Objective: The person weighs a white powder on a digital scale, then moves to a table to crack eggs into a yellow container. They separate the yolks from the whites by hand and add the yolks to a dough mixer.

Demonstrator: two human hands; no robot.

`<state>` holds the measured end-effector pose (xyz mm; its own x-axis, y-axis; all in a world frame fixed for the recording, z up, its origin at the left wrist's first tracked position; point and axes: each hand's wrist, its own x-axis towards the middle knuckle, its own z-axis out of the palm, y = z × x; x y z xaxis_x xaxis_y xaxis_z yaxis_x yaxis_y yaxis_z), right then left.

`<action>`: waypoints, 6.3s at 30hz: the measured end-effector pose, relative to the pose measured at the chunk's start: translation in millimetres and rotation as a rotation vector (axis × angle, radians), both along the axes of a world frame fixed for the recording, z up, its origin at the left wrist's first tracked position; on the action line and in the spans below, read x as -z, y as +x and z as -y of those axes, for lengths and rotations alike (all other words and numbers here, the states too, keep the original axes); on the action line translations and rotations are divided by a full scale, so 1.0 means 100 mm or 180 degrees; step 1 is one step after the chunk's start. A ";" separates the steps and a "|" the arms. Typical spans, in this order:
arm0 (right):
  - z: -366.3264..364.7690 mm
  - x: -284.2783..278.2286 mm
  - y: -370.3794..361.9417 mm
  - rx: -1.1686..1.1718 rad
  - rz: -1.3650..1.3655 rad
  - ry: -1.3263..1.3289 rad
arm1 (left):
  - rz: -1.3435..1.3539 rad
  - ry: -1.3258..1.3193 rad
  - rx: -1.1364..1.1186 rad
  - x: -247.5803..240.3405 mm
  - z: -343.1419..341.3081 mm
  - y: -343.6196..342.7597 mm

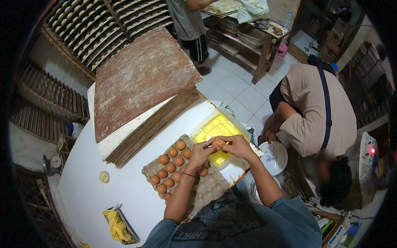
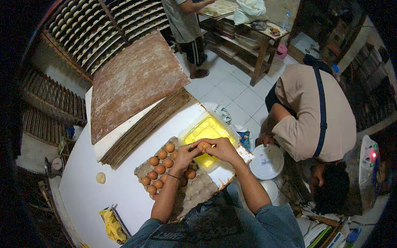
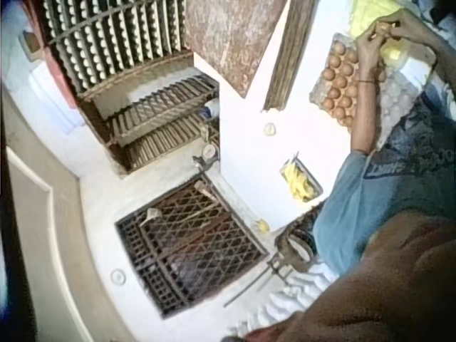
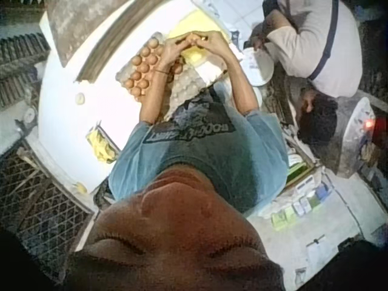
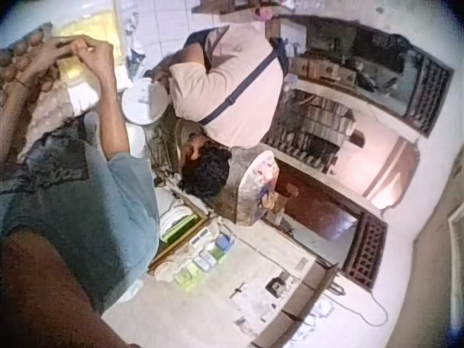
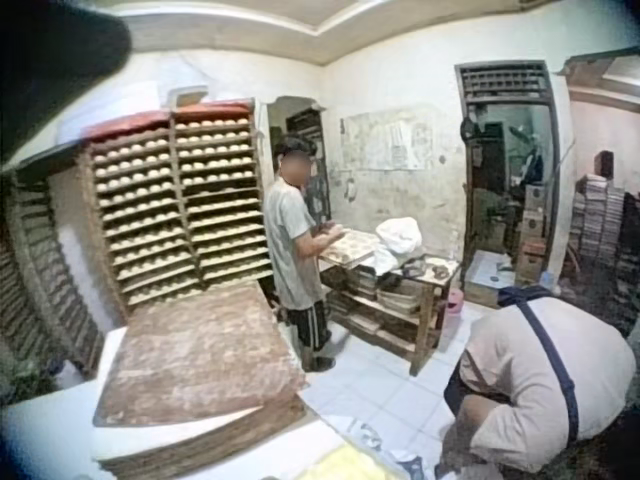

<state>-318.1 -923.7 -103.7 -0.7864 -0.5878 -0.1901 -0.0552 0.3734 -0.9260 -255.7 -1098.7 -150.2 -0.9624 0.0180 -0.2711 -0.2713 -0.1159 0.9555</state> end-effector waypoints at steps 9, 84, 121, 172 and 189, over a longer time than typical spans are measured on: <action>0.02 0.09 -0.14 -0.0137 0.0464 -0.0198 | 0.0213 0.0232 -0.0048 -0.06 -0.01 -0.03; -0.03 0.00 -0.14 0.0402 0.0835 -0.1452 | -0.0640 0.2952 -0.0703 0.11 -0.02 -0.01; 0.09 -0.03 -0.05 0.0584 -0.0025 -0.1460 | -0.0684 0.2567 -0.0553 -0.27 0.04 0.09; 0.10 -0.10 -0.18 0.0642 0.1218 -0.2958 | -0.1477 -0.3173 -0.0512 -0.35 0.12 0.15; -0.04 -0.26 -0.19 0.0583 0.0656 -0.2396 | -0.2299 -0.3387 -0.0888 -0.70 0.03 0.10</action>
<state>-337.2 -919.2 -77.8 -0.8750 -0.4810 0.0541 0.1462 -0.3691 -0.9178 -245.7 -1101.5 -80.6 -0.8321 -0.1052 0.5446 0.2461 0.8099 0.5324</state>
